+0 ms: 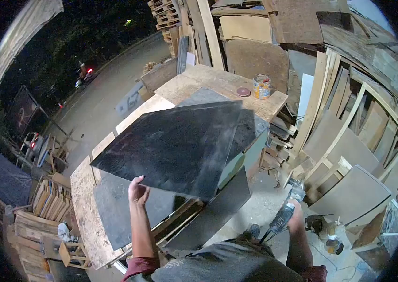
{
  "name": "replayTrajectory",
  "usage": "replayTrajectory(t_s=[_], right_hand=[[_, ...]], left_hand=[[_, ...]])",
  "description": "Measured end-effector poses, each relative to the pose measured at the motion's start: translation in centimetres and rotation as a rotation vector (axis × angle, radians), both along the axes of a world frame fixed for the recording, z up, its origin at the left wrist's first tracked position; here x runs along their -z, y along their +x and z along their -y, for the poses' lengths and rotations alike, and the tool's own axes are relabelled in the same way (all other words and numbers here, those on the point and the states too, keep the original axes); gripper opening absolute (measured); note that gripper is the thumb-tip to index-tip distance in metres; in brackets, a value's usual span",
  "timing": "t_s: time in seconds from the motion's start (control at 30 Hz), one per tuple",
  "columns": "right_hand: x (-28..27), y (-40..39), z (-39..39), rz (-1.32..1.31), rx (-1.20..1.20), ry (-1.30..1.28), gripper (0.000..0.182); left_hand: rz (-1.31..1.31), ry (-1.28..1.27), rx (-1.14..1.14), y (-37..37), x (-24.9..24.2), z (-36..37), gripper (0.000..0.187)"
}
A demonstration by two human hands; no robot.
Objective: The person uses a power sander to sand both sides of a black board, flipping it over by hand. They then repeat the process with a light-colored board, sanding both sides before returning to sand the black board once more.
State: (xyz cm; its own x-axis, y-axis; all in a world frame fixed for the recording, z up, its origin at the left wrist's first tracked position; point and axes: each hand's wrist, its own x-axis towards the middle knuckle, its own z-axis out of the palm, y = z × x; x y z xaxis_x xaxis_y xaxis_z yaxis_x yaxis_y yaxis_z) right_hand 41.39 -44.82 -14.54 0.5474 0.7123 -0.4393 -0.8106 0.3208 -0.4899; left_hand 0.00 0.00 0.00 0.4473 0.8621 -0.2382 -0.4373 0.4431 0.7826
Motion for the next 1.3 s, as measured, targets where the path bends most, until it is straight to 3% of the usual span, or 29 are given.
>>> replayTrajectory(t_s=[0.07,0.1,0.2,0.27,0.3,0.33,0.37,0.4,0.43,0.47,0.5,0.57,0.6,0.7,0.73,0.8,0.9,1.03,1.07,1.13,1.3], right_hand=[[-1.1,1.7,0.2,0.038,-0.022,-0.098,0.018],[-0.5,-5.2,0.3,-0.032,-0.012,-0.105,0.018],[-2.5,-8.2,0.0,-0.024,0.029,-0.051,0.015],[-2.1,-9.1,0.2,-0.05,0.029,-0.077,0.015],[-1.5,-9.1,0.1,-0.056,0.01,-0.095,0.014],[1.0,-9.2,1.3,0.377,-0.066,-0.109,0.025],[1.7,-8.5,1.2,0.374,-0.055,-0.111,0.025],[2.1,-7.6,1.1,0.137,-0.076,-0.01,0.024],[2.5,-7.3,0.9,-0.103,-0.097,0.091,0.023],[3.0,-7.6,1.2,0.48,-0.146,0.035,0.023],[2.9,-7.5,0.8,0.479,-0.147,0.029,0.023],[2.4,-7.0,-0.6,0.544,-0.091,-0.119,0.025],[6.2,-4.5,-1.5,0.156,-0.183,-0.055,0.027],[4.2,-2.2,-5.0,-0.068,-0.213,-0.055,0.026],[-0.3,-3.1,-6.3,-0.034,-0.186,-0.092,0.025],[1.4,-1.2,-8.5,-0.043,-0.213,-0.131,0.025],[3.1,1.9,-11.2,-0.084,-0.267,-0.185,0.026],[4.4,4.7,-13.9,-0.144,-0.32,-0.209,0.024],[5.2,5.5,-14.4,-0.151,-0.344,-0.195,0.024],[5.2,6.3,-15.0,-0.161,-0.377,-0.187,0.024],[5.6,7.5,-15.1,-0.16,-0.429,-0.197,0.022]], left_hand=[[0.239,0.049,0.045,1.5,2.5,-1.1,0.029],[0.164,0.009,0.061,-4.8,1.8,-2.3,0.034],[0.084,-0.066,0.072,-8.0,6.2,-4.4,0.037],[-0.105,0.004,-0.027,-10.4,9.0,-4.8,0.034],[-0.254,0.007,-0.219,-11.8,12.7,-6.4,0.031],[-0.388,0.002,-0.232,-14.6,18.0,-9.5,0.031],[-0.524,-0.001,-0.248,-16.2,21.0,-11.6,0.031],[-0.526,0.0,-0.239,-15.4,20.4,-10.9,0.031],[-0.562,0.085,-0.369,-14.8,19.2,-9.6,0.033],[-0.591,0.165,-0.502,-13.8,18.0,-8.3,0.034],[-0.594,0.16,-0.499,-13.3,17.3,-8.2,0.034],[-1.118,0.615,-0.775,-12.6,16.4,-8.4,0.039],[-0.985,0.568,-0.68,-10.8,13.7,-6.4,0.036],[-0.59,0.456,-0.162,-3.6,6.3,2.2,0.022],[-0.417,0.34,0.038,-1.5,4.9,5.4,0.018],[-0.311,0.347,0.389,1.8,6.4,9.7,0.02],[-0.402,0.014,0.638,6.1,8.5,15.6,0.031],[-0.409,-0.348,0.503,9.7,13.8,18.5,0.047],[-0.411,-0.357,0.492,9.9,14.9,18.5,0.047],[-0.239,-0.426,0.325,10.5,16.3,18.5,0.065],[-0.159,-0.541,0.151,11.7,17.8,17.4,0.077]])
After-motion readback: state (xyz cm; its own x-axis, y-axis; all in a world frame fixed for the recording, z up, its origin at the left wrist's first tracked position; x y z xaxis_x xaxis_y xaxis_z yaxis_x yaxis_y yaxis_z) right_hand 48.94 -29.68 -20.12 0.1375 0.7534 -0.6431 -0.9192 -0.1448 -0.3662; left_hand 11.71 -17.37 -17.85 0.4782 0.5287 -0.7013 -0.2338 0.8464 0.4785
